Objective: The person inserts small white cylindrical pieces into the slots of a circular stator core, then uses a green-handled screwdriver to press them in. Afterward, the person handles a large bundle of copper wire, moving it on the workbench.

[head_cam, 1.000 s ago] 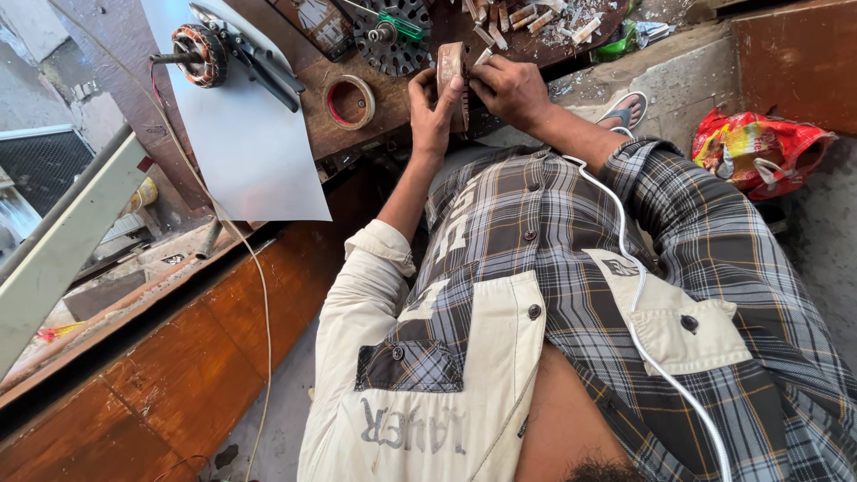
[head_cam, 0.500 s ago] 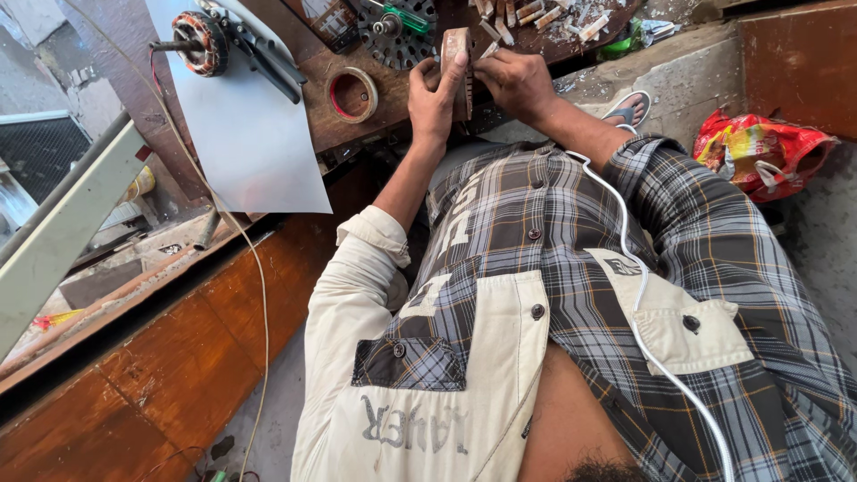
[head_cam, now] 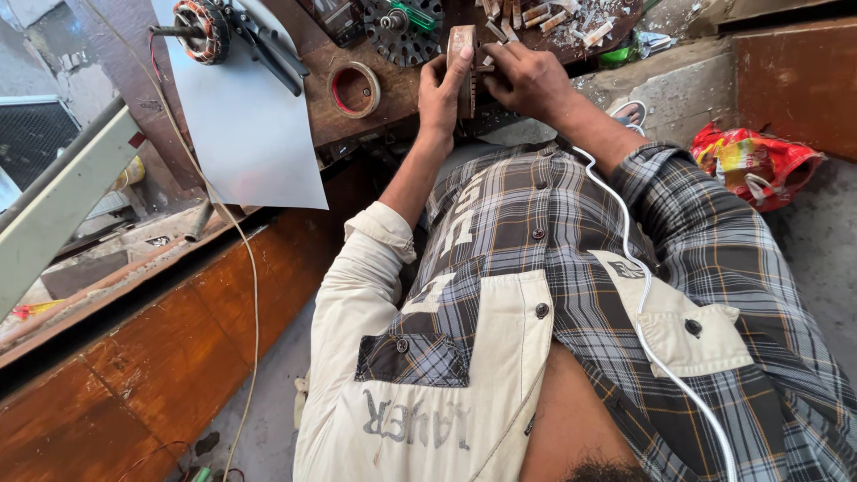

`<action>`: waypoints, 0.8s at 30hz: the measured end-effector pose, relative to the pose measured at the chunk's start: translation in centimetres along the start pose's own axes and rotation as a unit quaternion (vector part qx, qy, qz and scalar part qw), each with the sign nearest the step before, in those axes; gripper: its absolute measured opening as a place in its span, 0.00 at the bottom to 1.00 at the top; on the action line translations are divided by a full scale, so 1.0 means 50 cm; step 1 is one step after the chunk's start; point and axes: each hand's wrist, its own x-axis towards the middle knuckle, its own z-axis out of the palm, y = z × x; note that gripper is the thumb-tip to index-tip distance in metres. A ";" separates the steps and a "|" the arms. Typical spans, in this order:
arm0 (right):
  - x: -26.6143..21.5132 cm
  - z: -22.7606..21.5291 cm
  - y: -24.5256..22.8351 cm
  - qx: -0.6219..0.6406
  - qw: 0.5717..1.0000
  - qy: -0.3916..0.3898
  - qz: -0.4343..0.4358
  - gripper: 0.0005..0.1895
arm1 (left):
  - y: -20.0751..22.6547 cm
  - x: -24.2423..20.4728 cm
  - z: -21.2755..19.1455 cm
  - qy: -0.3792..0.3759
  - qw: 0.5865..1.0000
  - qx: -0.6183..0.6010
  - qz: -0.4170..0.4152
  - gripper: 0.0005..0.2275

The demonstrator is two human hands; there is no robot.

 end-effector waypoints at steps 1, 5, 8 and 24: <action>-0.001 0.006 -0.002 0.001 1.000 -0.012 0.004 0.21 | 0.002 -0.001 -0.001 -0.001 1.000 -0.004 0.004 0.43; -0.007 0.014 0.006 0.011 1.000 0.008 0.014 0.09 | 0.016 -0.003 0.001 -0.012 1.000 -0.016 -0.002 0.42; -0.013 0.015 0.019 0.025 0.998 0.032 0.044 0.10 | 0.019 -0.005 0.000 -0.014 1.000 -0.009 -0.019 0.41; 0.002 0.005 -0.006 -0.060 0.997 0.032 0.034 0.07 | -0.035 0.016 0.009 -0.021 0.996 -0.051 0.064 0.19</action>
